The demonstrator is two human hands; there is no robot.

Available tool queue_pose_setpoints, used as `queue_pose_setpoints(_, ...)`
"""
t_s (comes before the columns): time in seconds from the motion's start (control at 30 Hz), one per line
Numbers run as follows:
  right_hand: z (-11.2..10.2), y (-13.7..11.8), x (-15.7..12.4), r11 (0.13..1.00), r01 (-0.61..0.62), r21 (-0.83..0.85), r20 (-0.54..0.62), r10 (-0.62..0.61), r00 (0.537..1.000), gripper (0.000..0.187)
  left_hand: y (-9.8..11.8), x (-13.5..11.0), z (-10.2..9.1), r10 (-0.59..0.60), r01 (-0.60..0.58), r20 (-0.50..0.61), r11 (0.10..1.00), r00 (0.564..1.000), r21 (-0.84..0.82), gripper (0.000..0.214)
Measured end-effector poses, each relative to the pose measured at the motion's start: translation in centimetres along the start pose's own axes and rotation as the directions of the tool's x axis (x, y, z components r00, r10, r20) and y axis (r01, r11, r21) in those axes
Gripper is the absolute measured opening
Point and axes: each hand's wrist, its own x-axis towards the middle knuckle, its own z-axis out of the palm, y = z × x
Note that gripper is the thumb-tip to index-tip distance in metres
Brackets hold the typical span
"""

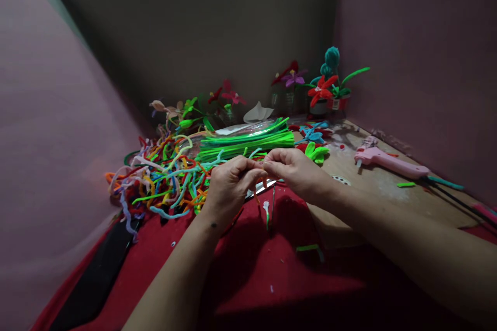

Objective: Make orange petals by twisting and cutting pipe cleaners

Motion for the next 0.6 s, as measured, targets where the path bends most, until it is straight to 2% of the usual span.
queue_pose_setpoints(0.07,0.10,-0.04,-0.05,0.999,-0.032,0.034,0.004,0.032,0.999,0.020,-0.08,0.05,-0.02,0.062,-0.062,0.001,0.997,0.998,0.036,0.006)
queue_pose_setpoints(0.13,0.16,0.10,-0.08,0.997,-0.045,0.060,0.007,0.045,0.999,0.021,-0.11,0.07,-0.03,0.068,-0.068,0.010,0.997,0.998,0.036,0.007)
queue_pose_setpoints(0.3,0.17,0.63,0.03,0.967,-0.117,0.228,0.042,0.110,0.993,0.021,-0.07,-0.01,-0.09,-0.025,0.034,0.063,0.988,0.998,-0.149,0.013)
queue_pose_setpoints(0.43,0.15,0.78,0.10,0.940,-0.094,0.327,0.050,0.082,0.995,0.024,-0.20,0.00,-0.10,-0.066,0.082,0.072,0.968,0.995,-0.236,0.021)
queue_pose_setpoints(0.5,0.16,0.83,0.09,0.928,-0.111,0.355,0.059,0.097,0.994,0.025,-0.31,-0.01,-0.05,-0.031,0.040,0.050,0.977,0.998,-0.211,0.019)
queue_pose_setpoints(0.6,0.17,0.96,0.04,0.900,-0.159,0.405,0.084,0.136,0.987,0.024,-0.47,-0.09,0.09,0.109,-0.109,-0.011,0.987,0.994,-0.119,0.013)
